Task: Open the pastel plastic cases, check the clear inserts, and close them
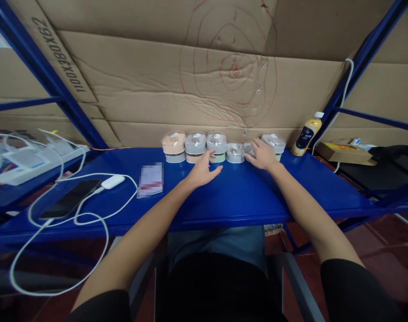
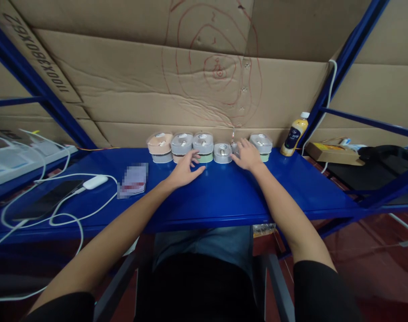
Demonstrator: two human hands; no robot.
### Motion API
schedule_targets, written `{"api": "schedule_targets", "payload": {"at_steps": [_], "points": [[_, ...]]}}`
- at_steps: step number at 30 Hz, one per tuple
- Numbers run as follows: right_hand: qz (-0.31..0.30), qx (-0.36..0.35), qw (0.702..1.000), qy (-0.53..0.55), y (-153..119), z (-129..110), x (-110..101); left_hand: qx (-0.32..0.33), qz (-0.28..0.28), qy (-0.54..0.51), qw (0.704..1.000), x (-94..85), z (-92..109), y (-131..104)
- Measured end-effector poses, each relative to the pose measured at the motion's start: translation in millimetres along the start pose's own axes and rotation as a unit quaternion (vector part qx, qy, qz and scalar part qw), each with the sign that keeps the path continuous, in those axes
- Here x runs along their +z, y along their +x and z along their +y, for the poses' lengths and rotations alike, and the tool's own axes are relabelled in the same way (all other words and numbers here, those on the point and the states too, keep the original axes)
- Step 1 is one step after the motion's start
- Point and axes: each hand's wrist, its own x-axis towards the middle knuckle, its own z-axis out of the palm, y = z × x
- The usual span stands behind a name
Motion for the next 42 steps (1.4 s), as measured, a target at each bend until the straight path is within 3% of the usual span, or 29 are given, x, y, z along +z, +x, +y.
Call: {"api": "schedule_targets", "payload": {"at_steps": [4, 10, 14, 17, 21, 26, 31, 34, 37, 42], "points": [[-0.087, 0.018, 0.996, -0.001, -6.5, -23.0, -7.8, -0.004, 0.000, 0.002, 1.000, 0.2, 0.0, 0.3], [-0.016, 0.156, 0.987, -0.044, -16.8, -39.8, -46.3, -0.002, -0.004, 0.007, 1.000, -0.4, 1.3, 0.7], [-0.160, 0.247, 0.955, -0.041, -19.3, -44.1, -49.5, -0.004, -0.006, 0.000, 1.000, -0.6, 3.7, 0.0], [-0.216, 0.182, 0.959, -0.028, -24.2, -47.3, -47.0, 0.003, -0.018, -0.018, 1.000, -2.7, 7.4, -1.0], [-0.183, -0.001, 0.978, 0.101, -30.7, -54.6, -45.2, 0.022, -0.077, -0.072, 0.994, -7.4, 11.5, -2.0], [-0.145, -0.097, 0.967, 0.184, -30.2, -63.6, -40.7, 0.032, -0.168, -0.105, 0.980, -7.8, 11.4, -3.6], [-0.149, -0.204, 0.929, 0.271, -29.7, -71.8, -31.0, 0.030, -0.204, -0.096, 0.974, -5.5, 16.5, -4.5], [-0.129, -0.213, 0.927, 0.280, -30.3, -72.1, -30.4, 0.033, -0.214, -0.101, 0.971, -5.3, 18.8, -4.6], [-0.101, -0.180, 0.932, 0.298, -30.3, -58.3, -37.2, 0.038, -0.197, -0.094, 0.975, -6.0, 18.5, -4.7], [-0.050, -0.037, 0.950, 0.307, -29.6, -8.2, -44.1, 0.056, -0.212, -0.032, 0.975, -9.8, 22.7, -5.7]]}}
